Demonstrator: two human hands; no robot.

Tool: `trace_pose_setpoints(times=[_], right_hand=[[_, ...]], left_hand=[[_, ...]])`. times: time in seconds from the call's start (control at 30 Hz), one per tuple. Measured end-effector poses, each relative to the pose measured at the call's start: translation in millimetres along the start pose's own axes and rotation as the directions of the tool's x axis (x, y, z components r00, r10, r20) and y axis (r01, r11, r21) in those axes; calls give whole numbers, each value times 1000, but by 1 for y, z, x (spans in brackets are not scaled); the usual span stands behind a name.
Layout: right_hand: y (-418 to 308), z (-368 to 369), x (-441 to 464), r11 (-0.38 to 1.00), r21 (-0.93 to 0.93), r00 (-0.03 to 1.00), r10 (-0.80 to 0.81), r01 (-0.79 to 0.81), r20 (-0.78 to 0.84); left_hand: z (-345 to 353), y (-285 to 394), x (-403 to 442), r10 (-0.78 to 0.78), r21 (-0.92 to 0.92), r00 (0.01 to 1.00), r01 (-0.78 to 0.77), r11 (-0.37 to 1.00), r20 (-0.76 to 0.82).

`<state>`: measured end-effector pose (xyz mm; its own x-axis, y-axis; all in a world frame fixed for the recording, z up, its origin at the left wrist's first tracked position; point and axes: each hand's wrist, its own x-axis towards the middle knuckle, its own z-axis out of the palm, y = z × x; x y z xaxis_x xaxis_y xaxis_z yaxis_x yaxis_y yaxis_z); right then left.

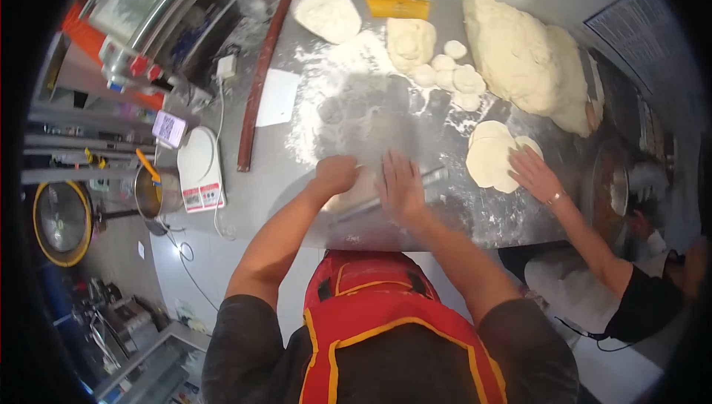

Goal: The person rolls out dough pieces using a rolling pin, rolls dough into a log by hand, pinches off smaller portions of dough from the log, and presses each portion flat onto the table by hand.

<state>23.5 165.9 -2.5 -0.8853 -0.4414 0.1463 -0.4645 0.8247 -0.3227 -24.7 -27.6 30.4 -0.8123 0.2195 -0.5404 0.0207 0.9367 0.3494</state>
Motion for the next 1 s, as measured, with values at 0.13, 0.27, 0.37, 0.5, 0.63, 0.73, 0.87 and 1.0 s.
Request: trace_pose_setpoints(times=[0.13, 0.27, 0.37, 0.5, 0.63, 0.73, 0.87, 1.0], right_hand=[[-6, -34, -90, 998, 62, 996, -30, 25, 86], [-2, -23, -119, 999, 43, 999, 13, -15, 40], [-1, -14, -124, 998, 49, 998, 36, -39, 44], [-1, -18, -119, 998, 43, 997, 45, -48, 65], [-2, -22, -120, 999, 27, 998, 29, -30, 49], [-1, -27, -119, 1000, 14, 998, 0, -1, 69], [2, -13, -124, 998, 69, 1000, 3, -1, -25], [2, -7, -128, 998, 70, 998, 16, -12, -55]], left_hand=[[-1, 26, 38, 436, -11, 897, -436, 900, 78], [-2, 120, 108, 573, -356, 818, -552, 754, -55], [-33, 159, 146, 352, -230, 825, -483, 845, -442], [-29, 128, 206, 495, 446, 581, -239, 863, -646], [-16, 104, 180, 531, 387, 677, -370, 844, -510], [11, 76, 112, 473, 162, 722, -459, 874, -505], [52, 32, 28, 454, 55, 792, -475, 878, -408], [24, 64, 22, 273, 165, 932, -238, 957, -238]])
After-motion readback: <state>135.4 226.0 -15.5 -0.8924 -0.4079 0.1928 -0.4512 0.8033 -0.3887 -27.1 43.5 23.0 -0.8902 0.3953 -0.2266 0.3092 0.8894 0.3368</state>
